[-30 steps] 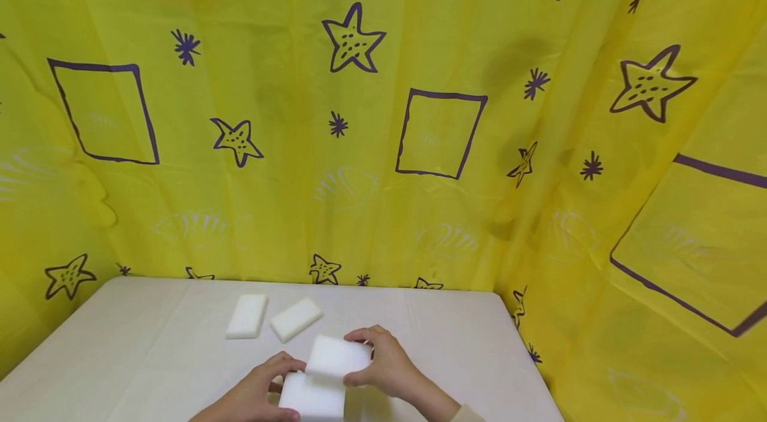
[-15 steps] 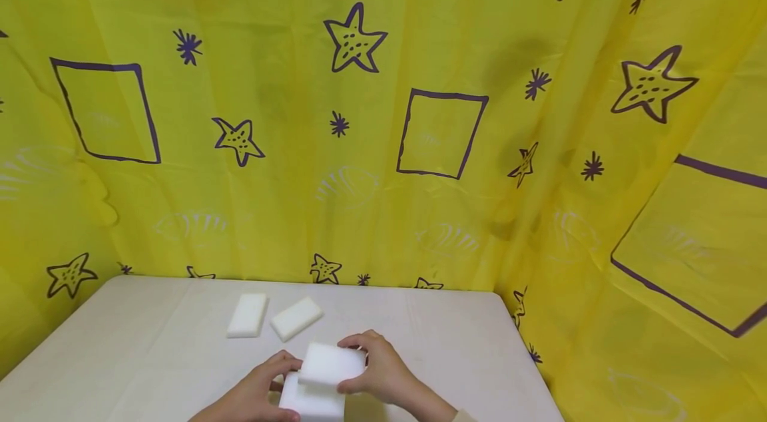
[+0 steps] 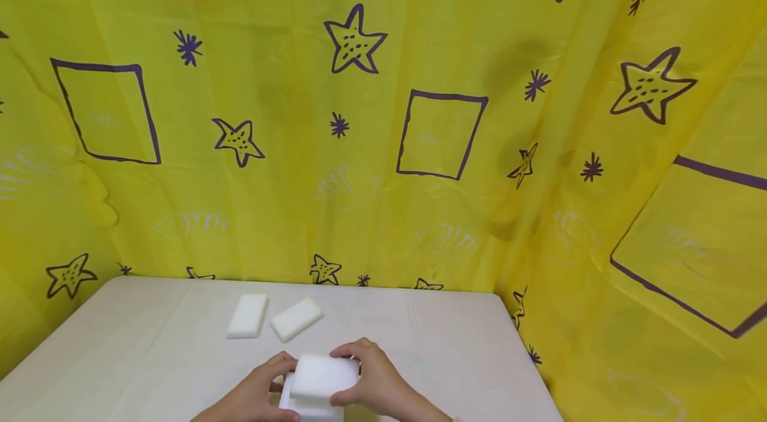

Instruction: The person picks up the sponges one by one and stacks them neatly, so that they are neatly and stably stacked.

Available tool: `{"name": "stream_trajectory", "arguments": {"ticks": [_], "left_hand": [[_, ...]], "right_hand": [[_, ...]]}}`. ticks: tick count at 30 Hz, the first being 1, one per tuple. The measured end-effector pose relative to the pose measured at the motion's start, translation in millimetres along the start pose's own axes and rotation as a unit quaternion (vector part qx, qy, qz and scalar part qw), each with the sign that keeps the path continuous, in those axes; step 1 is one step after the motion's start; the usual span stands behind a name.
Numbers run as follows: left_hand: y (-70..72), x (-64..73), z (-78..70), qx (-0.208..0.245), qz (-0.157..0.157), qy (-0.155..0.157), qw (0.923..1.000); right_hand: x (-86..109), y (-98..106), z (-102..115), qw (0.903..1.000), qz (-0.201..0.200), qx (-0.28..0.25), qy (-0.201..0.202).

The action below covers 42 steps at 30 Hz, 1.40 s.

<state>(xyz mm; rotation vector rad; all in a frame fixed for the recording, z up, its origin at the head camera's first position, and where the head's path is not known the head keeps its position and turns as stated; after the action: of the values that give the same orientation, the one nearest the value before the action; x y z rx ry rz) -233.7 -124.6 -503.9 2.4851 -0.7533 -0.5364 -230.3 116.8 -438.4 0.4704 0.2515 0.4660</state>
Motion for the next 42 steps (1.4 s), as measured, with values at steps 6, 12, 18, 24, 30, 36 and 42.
{"name": "stream_trajectory", "arguments": {"ticks": [6,12,18,24,30,36,42], "left_hand": [[0.1,-1.5,1.6,0.000,0.006,0.016,0.9999],[-0.1,-1.6,2.9,-0.007,0.009,0.014,0.9998],[-1.8,-0.5,4.0,-0.013,0.000,-0.005,0.9999],[-2.4,0.3,4.9,-0.008,-0.005,-0.016,0.9998],[-3.1,0.4,5.8,-0.012,-0.002,-0.015,0.9998],[-2.7,0.6,5.9,-0.015,-0.002,-0.010,0.9998],[-1.7,0.7,4.3,-0.011,0.006,0.012,0.9998]], "right_hand": [[1.7,-4.6,1.9,0.9999,0.011,-0.012,-0.006],[1.3,-8.4,2.0,0.9998,0.017,0.000,-0.010],[0.7,-11.7,2.6,0.9996,0.022,-0.005,-0.017],[0.9,-14.7,2.3,0.9994,0.022,-0.017,-0.020],[-0.1,-17.4,1.1,0.9992,0.024,-0.016,-0.027],[-0.9,-18.5,-0.7,0.9988,0.024,-0.014,-0.040],[-1.2,-18.6,-1.4,0.9989,0.023,-0.010,-0.039]]}}
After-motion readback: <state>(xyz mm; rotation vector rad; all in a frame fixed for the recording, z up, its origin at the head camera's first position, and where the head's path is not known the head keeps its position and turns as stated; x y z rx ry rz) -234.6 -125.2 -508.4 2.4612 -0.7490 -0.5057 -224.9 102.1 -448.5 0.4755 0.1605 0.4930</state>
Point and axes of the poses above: each hand's wrist, its own x-axis away from the middle knuckle, its own y-axis out of the back of the hand, z = x × y, the point moved 2 cm from there along -x, towards the middle knuckle, and after that the axes turned 8 degrees about -x, right-handed, at the moved point
